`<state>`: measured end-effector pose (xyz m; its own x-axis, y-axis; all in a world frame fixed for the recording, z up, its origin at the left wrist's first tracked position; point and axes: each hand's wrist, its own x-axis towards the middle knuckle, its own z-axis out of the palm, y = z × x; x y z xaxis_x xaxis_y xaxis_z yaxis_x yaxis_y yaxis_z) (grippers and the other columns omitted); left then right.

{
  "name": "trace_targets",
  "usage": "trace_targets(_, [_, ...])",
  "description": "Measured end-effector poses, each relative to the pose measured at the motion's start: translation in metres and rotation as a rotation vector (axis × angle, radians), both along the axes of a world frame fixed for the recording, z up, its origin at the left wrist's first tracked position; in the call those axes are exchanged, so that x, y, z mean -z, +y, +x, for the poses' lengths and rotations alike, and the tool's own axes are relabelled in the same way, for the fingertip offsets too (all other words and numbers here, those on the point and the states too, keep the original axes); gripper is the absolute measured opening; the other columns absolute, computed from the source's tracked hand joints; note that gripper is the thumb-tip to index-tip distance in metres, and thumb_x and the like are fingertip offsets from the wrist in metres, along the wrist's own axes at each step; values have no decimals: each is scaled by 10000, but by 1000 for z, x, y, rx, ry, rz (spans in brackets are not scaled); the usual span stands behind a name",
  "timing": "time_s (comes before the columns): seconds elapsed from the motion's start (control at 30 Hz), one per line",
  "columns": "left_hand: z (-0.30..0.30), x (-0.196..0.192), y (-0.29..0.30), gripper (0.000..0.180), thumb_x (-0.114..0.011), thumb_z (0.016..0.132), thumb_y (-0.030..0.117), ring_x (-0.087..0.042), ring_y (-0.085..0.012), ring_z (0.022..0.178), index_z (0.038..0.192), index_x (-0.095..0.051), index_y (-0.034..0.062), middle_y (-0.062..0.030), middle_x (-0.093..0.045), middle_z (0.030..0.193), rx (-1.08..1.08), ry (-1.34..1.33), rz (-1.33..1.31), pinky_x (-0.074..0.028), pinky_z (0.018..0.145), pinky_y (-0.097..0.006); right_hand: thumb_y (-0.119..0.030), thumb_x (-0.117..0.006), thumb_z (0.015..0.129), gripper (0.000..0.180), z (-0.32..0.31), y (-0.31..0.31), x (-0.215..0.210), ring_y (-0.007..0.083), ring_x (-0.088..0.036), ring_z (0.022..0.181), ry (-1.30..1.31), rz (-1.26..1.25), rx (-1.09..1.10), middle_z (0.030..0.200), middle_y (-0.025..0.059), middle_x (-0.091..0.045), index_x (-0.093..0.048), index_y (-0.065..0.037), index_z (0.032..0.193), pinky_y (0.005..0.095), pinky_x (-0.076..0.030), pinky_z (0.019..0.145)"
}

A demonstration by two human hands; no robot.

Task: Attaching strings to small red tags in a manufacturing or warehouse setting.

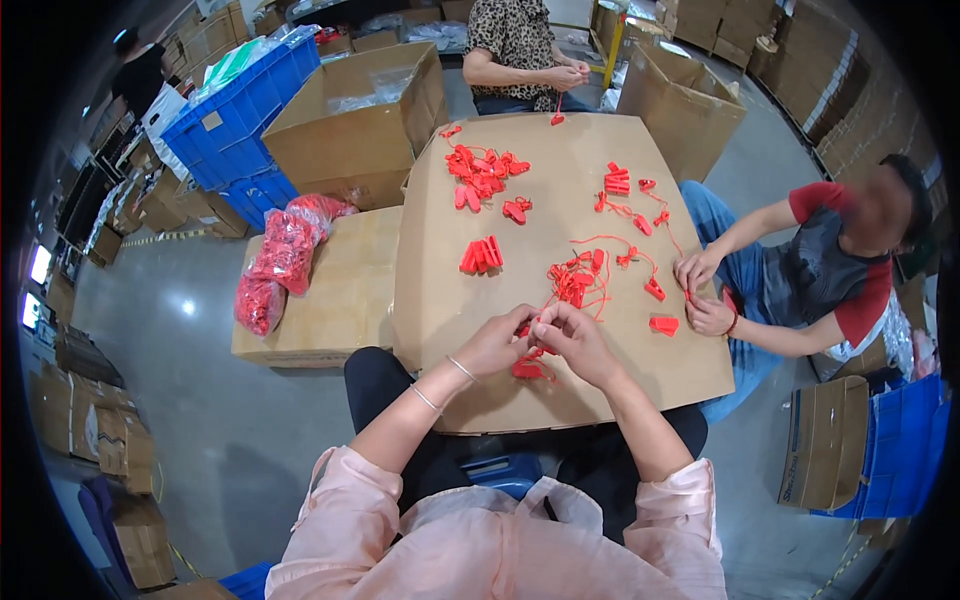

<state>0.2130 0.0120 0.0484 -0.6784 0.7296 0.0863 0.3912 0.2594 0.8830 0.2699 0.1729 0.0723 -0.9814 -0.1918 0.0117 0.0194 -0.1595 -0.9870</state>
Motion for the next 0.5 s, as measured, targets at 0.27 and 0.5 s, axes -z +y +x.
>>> trace_targets(0.27, [-1, 8, -12, 214, -535, 872, 185, -615, -132, 703, 999, -537, 12, -58, -608, 818, -10, -1080, 500, -512, 645, -261, -105, -514, 878, 61, -8, 10, -12, 111, -561, 683, -223, -426, 260, 781, 39, -568, -507, -50, 854, 230, -471, 613])
trace_targets(0.5, [-9, 20, -20, 189, -561, 843, 176, -588, -123, 534, 820, -596, -8, -66, -608, 685, -102, -742, 34, -454, 443, -221, -44, -522, 860, 61, -3, 26, 15, 115, -576, 677, -170, -244, 389, 779, 43, -584, -506, -26, 916, 230, -477, 619])
